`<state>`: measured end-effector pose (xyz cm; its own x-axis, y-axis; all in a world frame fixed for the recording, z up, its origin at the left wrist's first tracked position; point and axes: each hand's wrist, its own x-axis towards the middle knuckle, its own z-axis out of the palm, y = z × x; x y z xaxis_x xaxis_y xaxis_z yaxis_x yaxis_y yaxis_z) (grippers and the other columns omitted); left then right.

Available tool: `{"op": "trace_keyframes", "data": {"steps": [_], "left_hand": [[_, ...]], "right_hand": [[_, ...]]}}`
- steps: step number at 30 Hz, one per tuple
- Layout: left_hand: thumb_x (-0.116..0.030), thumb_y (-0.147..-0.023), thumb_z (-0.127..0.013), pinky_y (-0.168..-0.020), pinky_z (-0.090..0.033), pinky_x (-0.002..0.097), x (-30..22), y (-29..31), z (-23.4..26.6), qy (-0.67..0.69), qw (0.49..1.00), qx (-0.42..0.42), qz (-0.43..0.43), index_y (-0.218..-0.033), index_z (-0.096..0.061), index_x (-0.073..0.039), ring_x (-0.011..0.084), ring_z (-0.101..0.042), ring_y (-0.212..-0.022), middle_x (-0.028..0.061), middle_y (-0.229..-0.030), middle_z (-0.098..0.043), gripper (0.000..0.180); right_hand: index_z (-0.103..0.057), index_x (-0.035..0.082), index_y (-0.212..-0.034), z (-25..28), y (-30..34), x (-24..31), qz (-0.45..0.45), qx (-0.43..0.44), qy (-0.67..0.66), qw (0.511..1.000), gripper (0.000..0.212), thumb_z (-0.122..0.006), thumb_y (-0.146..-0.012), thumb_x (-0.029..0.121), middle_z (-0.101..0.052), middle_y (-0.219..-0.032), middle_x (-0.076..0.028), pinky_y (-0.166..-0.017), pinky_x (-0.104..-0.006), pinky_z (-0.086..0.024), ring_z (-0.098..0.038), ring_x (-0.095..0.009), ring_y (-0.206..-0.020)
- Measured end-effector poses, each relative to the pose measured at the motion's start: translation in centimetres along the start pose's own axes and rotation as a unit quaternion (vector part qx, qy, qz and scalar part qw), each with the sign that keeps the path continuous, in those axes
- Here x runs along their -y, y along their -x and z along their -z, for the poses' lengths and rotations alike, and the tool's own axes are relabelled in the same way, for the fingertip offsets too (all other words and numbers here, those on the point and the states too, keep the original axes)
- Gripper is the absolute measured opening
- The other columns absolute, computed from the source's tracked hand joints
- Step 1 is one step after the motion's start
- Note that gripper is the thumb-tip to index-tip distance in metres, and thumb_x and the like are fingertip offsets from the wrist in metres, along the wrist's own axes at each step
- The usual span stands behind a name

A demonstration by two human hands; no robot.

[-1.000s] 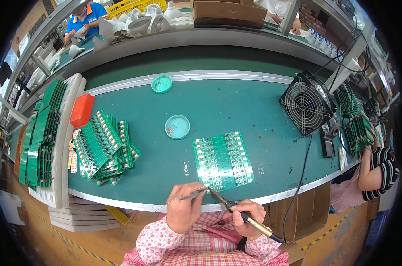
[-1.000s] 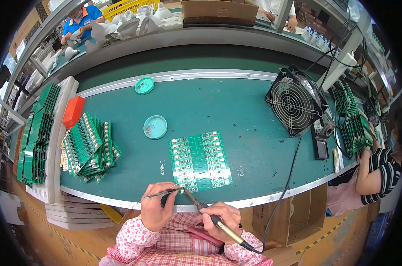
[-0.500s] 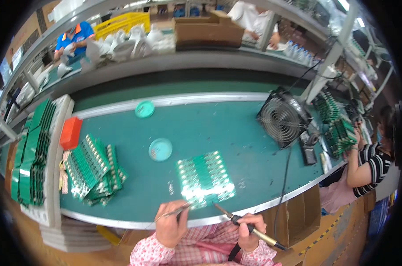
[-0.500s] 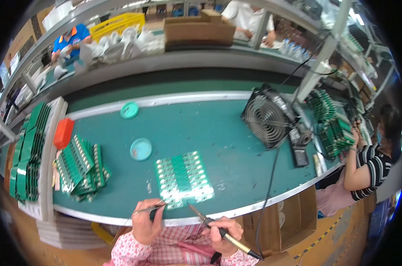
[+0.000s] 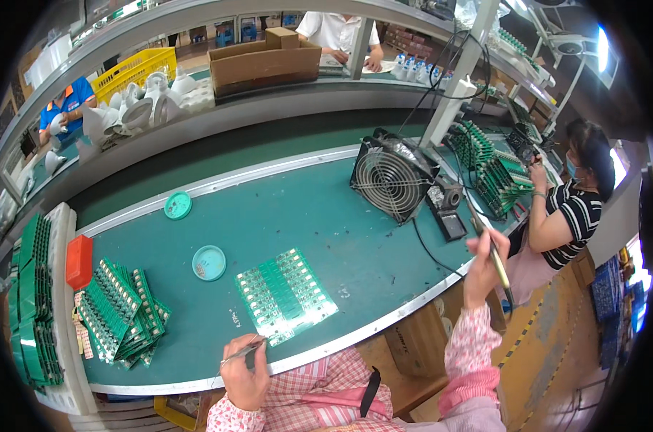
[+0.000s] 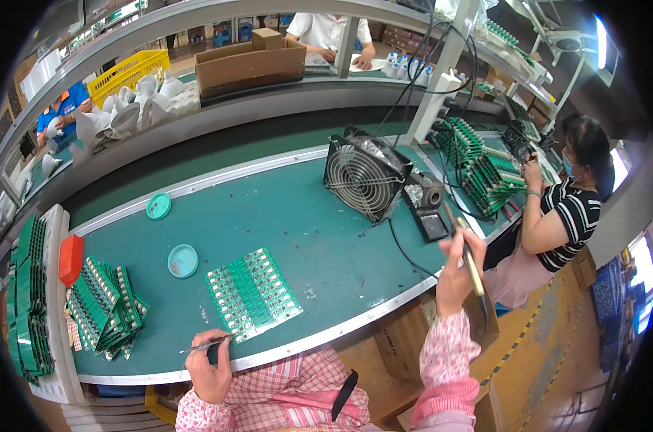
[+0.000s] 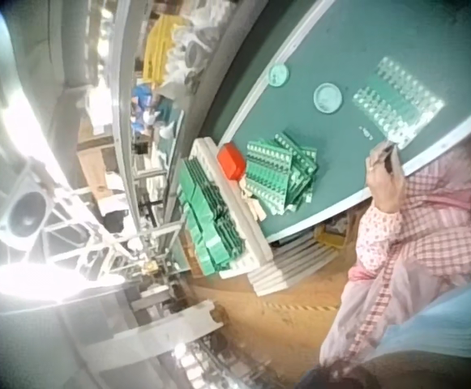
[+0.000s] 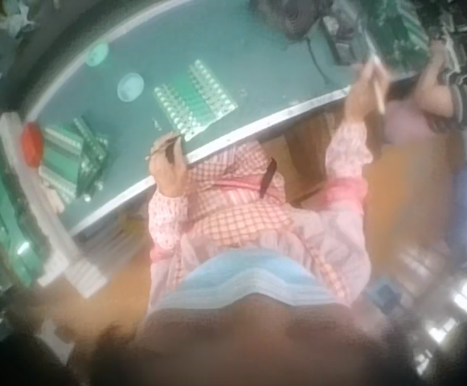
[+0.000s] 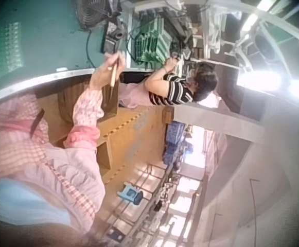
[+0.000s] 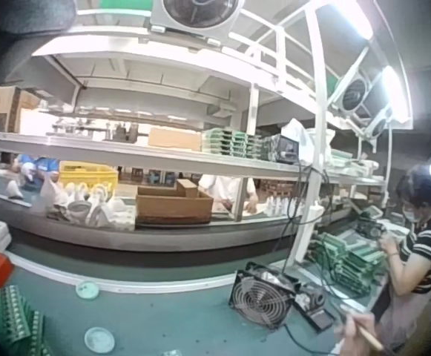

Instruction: The person solders components onto a circuit board using a soldering iron and solder wire.

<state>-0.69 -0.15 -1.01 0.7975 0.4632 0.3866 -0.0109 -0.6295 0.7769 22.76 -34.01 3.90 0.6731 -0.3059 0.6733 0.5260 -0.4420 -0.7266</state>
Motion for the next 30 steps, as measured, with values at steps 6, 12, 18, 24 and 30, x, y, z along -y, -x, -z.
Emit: {"op": "trace_keyframes", "data": {"steps": [6,12,18,24,30], "left_hand": [[0.006,-0.082,-0.068,-0.078,-0.05,0.039,0.2,0.7,0.4,0.007,1.0,-0.01,0.01,-0.096,-0.067,0.0,0.0328,-0.065,-0.087,0.0146,-0.096,-0.069,0.016],[0.006,-0.082,-0.069,-0.077,-0.052,0.0363,-0.5,0.3,0.8,-0.01,1.0,-0.016,0.006,-0.099,-0.064,-0.001,0.0302,-0.066,-0.086,0.0126,-0.095,-0.069,0.019],[0.005,-0.082,-0.071,-0.078,-0.052,0.0363,-0.1,-0.2,0.1,0.003,1.0,-0.017,0.002,-0.103,-0.063,-0.002,0.0298,-0.066,-0.087,0.013,-0.098,-0.07,0.023],[0.006,-0.084,-0.069,-0.08,-0.052,0.0361,-0.1,0.6,1.0,0.017,0.999,-0.009,0.032,-0.104,-0.063,0.0,0.0297,-0.067,-0.088,0.0144,-0.099,-0.07,0.022],[0.004,-0.085,-0.068,-0.081,-0.051,0.0371,0.0,0.2,1.9,-0.007,0.999,-0.006,0.032,-0.101,-0.064,0.0,0.0303,-0.067,-0.089,0.0132,-0.1,-0.07,0.017]], "right_hand": [[-0.065,0.008,-0.11,-2.9,-4.5,-3.8,0.058,0.159,0.189,0.967,0.017,-0.063,-0.095,0.014,-0.069,-0.09,-0.021,-0.071,-0.0351,-0.052,-0.07,-0.028,-0.08],[-0.063,-0.001,-0.11,-2.4,5.5,2.5,-0.099,0.125,0.002,0.987,0.015,-0.057,-0.099,0.009,-0.065,-0.106,-0.01,-0.083,-0.0279,-0.054,-0.067,-0.017,-0.09],[-0.065,0.002,-0.103,-2.1,14.0,6.8,0.04,0.247,-0.012,0.968,0.014,-0.066,-0.089,0.001,-0.069,-0.086,-0.012,-0.07,-0.0331,-0.053,-0.067,-0.022,-0.077],[-0.066,0.003,-0.099,-5.1,17.1,10.0,0.073,0.314,-0.078,0.943,0.028,-0.078,-0.075,-0.007,-0.069,-0.078,-0.01,-0.061,-0.0318,-0.051,-0.065,-0.024,-0.067],[-0.063,0.003,-0.116,-8.2,17.5,12.4,0.13,0.391,-0.07,0.909,0.049,-0.082,-0.072,-0.003,-0.069,-0.093,-0.013,-0.07,-0.0354,-0.053,-0.065,-0.027,-0.081]]}}
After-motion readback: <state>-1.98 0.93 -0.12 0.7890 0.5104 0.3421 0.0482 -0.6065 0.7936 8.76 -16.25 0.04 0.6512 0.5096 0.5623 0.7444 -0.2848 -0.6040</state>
